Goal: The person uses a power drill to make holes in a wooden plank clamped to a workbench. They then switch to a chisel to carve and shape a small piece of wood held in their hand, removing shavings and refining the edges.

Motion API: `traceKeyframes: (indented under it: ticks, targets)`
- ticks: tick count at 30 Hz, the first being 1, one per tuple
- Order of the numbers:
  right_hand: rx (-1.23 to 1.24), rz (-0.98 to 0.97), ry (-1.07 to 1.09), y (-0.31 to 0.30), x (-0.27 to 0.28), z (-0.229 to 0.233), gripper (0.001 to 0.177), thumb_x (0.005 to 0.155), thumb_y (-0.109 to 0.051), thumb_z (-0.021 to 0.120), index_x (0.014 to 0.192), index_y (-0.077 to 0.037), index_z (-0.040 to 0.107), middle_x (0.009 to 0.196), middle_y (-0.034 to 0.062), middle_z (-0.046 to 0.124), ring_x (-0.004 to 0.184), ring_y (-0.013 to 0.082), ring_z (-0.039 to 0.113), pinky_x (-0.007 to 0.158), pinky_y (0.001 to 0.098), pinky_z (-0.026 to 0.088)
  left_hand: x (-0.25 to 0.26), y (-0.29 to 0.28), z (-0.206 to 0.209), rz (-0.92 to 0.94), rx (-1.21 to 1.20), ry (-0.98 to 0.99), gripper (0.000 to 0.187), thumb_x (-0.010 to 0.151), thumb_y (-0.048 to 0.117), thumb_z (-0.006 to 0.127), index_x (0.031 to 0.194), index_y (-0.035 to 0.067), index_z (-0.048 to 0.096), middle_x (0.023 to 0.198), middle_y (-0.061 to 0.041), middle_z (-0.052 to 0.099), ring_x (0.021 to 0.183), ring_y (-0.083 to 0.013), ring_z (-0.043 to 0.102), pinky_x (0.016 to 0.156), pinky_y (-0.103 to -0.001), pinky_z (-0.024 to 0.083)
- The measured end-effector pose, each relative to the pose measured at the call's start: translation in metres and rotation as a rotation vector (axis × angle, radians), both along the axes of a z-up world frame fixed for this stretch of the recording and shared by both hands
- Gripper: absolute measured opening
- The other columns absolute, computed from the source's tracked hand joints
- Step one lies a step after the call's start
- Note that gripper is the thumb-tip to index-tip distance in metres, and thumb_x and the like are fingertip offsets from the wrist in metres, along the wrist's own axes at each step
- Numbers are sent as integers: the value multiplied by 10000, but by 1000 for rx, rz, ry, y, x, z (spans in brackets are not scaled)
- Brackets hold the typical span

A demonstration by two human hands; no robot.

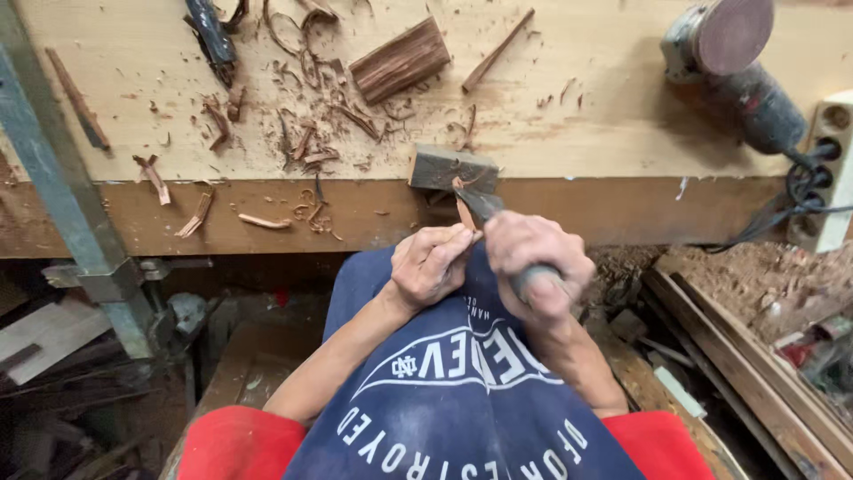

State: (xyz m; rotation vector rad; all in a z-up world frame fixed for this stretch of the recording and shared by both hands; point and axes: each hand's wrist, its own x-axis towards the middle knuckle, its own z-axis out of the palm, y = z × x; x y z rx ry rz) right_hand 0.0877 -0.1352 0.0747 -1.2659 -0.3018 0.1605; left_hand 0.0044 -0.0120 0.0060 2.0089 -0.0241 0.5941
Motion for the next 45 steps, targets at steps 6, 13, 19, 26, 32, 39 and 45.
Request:
traceKeyframes:
  ticks: [6,13,19,26,32,39,45]
  targets:
    - [-68,97,-24,1,8,-21,551,1012,-478,644,788,23,594,727,124,604,663,254,602,616,369,506,-7,-2,5,-17,-48,9,317,790,-120,787,1071,7,713,985,-108,700,842,-238,731,709,-329,624]
    - [-178,43,44,-8,9,10,475,1022,-378,680,770,7,564,729,121,603,641,230,580,660,394,518,0,3,8,-11,-81,-1,329,802,-93,826,1098,21,738,970,-96,680,861,-250,699,768,-359,606]
    - [-4,162,17,-7,2,19,442,983,-386,657,762,-8,601,701,80,605,622,205,584,603,342,493,-5,-4,7,-36,-94,-2,292,794,-96,792,1070,-14,738,1045,-148,704,911,-307,727,831,-381,627]
    - [-37,93,-3,-6,1,-5,471,976,-388,664,736,8,575,667,79,594,592,179,557,624,358,474,-7,-4,5,-5,-99,3,276,809,-90,811,1063,-12,735,1066,-144,702,943,-312,735,849,-385,630]
    - [-251,-17,25,-9,2,19,534,952,-388,730,678,12,506,605,98,547,515,232,527,560,411,505,-4,-5,8,-55,-77,-23,306,758,-138,732,1048,-40,725,1076,-170,704,967,-338,733,875,-407,628]
    - [-22,180,24,-16,1,47,542,1000,-504,631,717,-46,569,655,69,581,568,223,561,597,377,496,-8,-6,1,-63,-81,-2,322,736,-146,708,1042,-46,720,1072,-176,706,967,-339,731,876,-410,627]
    - [-62,210,-98,-12,-1,35,503,1021,-430,605,711,-37,565,649,75,585,568,218,579,607,389,510,-8,-3,-4,-120,-66,-9,382,663,-90,688,1043,-57,717,1069,-189,699,972,-362,722,870,-426,616]
